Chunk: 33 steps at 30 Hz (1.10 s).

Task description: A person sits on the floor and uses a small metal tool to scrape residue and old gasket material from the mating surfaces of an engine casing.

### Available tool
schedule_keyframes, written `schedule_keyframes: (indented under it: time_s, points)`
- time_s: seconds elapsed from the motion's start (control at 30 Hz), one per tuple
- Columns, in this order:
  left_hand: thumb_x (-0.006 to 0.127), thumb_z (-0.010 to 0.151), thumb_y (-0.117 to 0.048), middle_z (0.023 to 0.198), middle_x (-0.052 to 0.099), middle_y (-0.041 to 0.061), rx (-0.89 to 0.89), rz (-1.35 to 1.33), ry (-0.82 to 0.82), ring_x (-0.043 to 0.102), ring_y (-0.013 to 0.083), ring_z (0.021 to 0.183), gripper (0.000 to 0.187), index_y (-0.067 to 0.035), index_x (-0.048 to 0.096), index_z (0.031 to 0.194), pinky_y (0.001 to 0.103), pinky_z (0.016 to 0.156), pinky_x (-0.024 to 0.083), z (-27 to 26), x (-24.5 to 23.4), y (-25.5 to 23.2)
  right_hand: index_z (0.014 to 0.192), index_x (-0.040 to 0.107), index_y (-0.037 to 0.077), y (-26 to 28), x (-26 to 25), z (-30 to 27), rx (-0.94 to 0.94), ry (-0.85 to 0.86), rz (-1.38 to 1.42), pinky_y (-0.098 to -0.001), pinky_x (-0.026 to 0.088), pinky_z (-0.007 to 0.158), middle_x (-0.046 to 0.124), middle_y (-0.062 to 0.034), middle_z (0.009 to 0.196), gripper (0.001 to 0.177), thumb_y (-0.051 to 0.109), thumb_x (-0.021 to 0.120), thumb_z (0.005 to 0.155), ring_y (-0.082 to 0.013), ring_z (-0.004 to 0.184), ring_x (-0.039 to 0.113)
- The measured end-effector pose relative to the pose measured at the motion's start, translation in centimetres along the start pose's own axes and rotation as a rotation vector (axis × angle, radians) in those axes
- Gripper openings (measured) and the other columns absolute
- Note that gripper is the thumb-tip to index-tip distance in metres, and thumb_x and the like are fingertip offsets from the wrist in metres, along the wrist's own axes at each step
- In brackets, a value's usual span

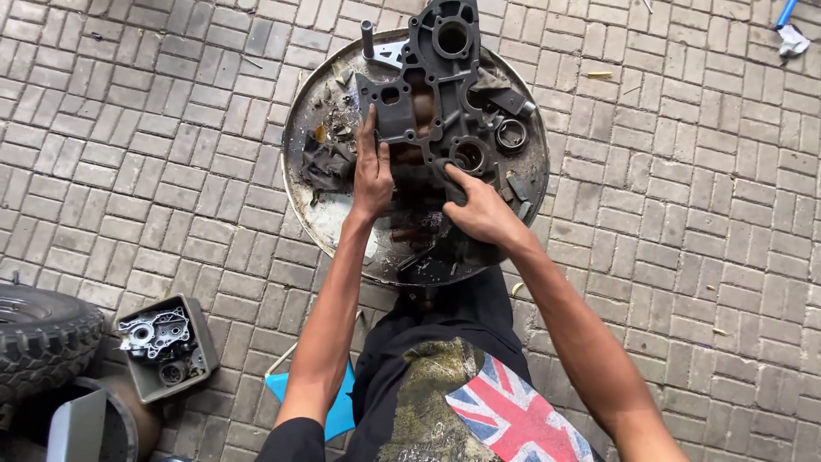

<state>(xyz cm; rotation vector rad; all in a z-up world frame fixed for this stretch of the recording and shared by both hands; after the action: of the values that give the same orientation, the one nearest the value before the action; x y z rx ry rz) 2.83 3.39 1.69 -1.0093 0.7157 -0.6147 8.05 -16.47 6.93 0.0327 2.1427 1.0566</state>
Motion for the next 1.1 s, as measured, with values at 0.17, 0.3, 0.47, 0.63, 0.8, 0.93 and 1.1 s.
schedule_keyframes:
  time_s: [0.17, 0.3, 0.47, 0.63, 0.8, 0.93, 1.1]
  points:
    - [0.031, 0.114, -0.026, 0.162, 0.027, 0.021, -0.004, -0.021, -0.016, 0.013, 0.0546, 0.15, 0.052, -0.029, 0.019, 0.165, 0.071, 0.119, 0.014, -0.4, -0.3, -1.4, 0.157, 0.045, 0.018, 0.3, 0.2, 0.8, -0.01, -0.017, -0.054, -0.0577, 0.049, 0.099, 0.063, -0.0224, 0.137, 0.078, 0.029, 0.061, 0.082, -0.0441, 0.121, 0.062]
    - [0.033, 0.114, -0.026, 0.16, 0.029, 0.027, 0.001, -0.006, -0.023, 0.016, 0.0558, 0.149, 0.052, -0.028, 0.02, 0.164, 0.071, 0.119, 0.013, 0.0, -0.3, -0.5, 0.152, 0.053, 0.02, 0.9, -1.5, -1.6, 0.011, 0.075, -0.109, -0.0575, 0.048, 0.104, 0.065, -0.0219, 0.136, 0.07, 0.023, 0.059, 0.083, -0.0466, 0.123, 0.06]
    - [0.033, 0.114, -0.028, 0.162, 0.028, 0.024, 0.008, 0.04, -0.014, 0.016, 0.0543, 0.149, 0.052, -0.027, 0.021, 0.164, 0.069, 0.12, 0.012, -0.2, -0.3, 0.1, 0.149, 0.056, 0.011, 1.9, -4.1, -4.0, 0.07, 0.121, -0.1, -0.0597, 0.044, 0.107, 0.062, -0.0304, 0.137, 0.066, 0.019, 0.058, 0.083, -0.0526, 0.126, 0.057]
    - [0.032, 0.114, -0.029, 0.166, 0.025, 0.018, 0.024, 0.061, 0.004, 0.016, 0.0509, 0.151, 0.052, -0.026, 0.021, 0.165, 0.065, 0.122, 0.011, -0.2, -0.5, 0.6, 0.144, 0.06, 0.011, 1.9, -6.8, -4.2, -0.052, -0.015, -0.018, -0.0598, 0.048, 0.098, 0.066, -0.0299, 0.13, 0.062, 0.018, 0.062, 0.083, -0.0534, 0.118, 0.06]
    - [0.032, 0.113, -0.029, 0.166, 0.025, 0.018, 0.011, 0.05, -0.017, 0.017, 0.0465, 0.152, 0.053, -0.026, 0.021, 0.165, 0.062, 0.123, 0.012, -0.3, -0.5, -0.3, 0.142, 0.064, 0.012, 2.9, -5.6, -4.0, -0.029, 0.058, -0.039, -0.0579, 0.052, 0.095, 0.072, -0.0266, 0.121, 0.058, 0.014, 0.06, 0.084, -0.0495, 0.109, 0.068]
    - [0.032, 0.113, -0.028, 0.166, 0.024, 0.017, 0.017, 0.06, -0.02, 0.017, 0.0462, 0.153, 0.052, -0.025, 0.022, 0.165, 0.062, 0.123, 0.011, -0.3, -0.5, 0.2, 0.14, 0.063, 0.019, 1.5, -2.7, -1.2, -0.046, 0.11, -0.195, -0.0571, 0.053, 0.091, 0.074, -0.0216, 0.116, 0.058, 0.022, 0.061, 0.082, -0.048, 0.104, 0.069]
    - [0.029, 0.115, -0.033, 0.169, 0.021, 0.009, -0.044, 0.129, 0.014, 0.016, 0.0441, 0.154, 0.052, -0.028, 0.019, 0.165, 0.069, 0.12, 0.003, -0.5, -0.8, -0.9, 0.144, 0.062, 0.028, 3.2, -5.2, -4.3, 0.111, 0.223, -0.423, -0.0588, 0.052, 0.097, 0.07, -0.0261, 0.126, 0.058, 0.024, 0.057, 0.085, -0.0506, 0.113, 0.068]
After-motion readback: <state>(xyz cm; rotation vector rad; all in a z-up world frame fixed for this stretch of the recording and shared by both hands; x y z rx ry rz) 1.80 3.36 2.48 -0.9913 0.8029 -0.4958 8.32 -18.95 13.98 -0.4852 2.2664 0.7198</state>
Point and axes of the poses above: each hand's wrist, its own z-axis towards the middle knuckle, its own x-axis out of the palm, y = z × x, the point moved 8 cm from there along z, towards the middle knuckle
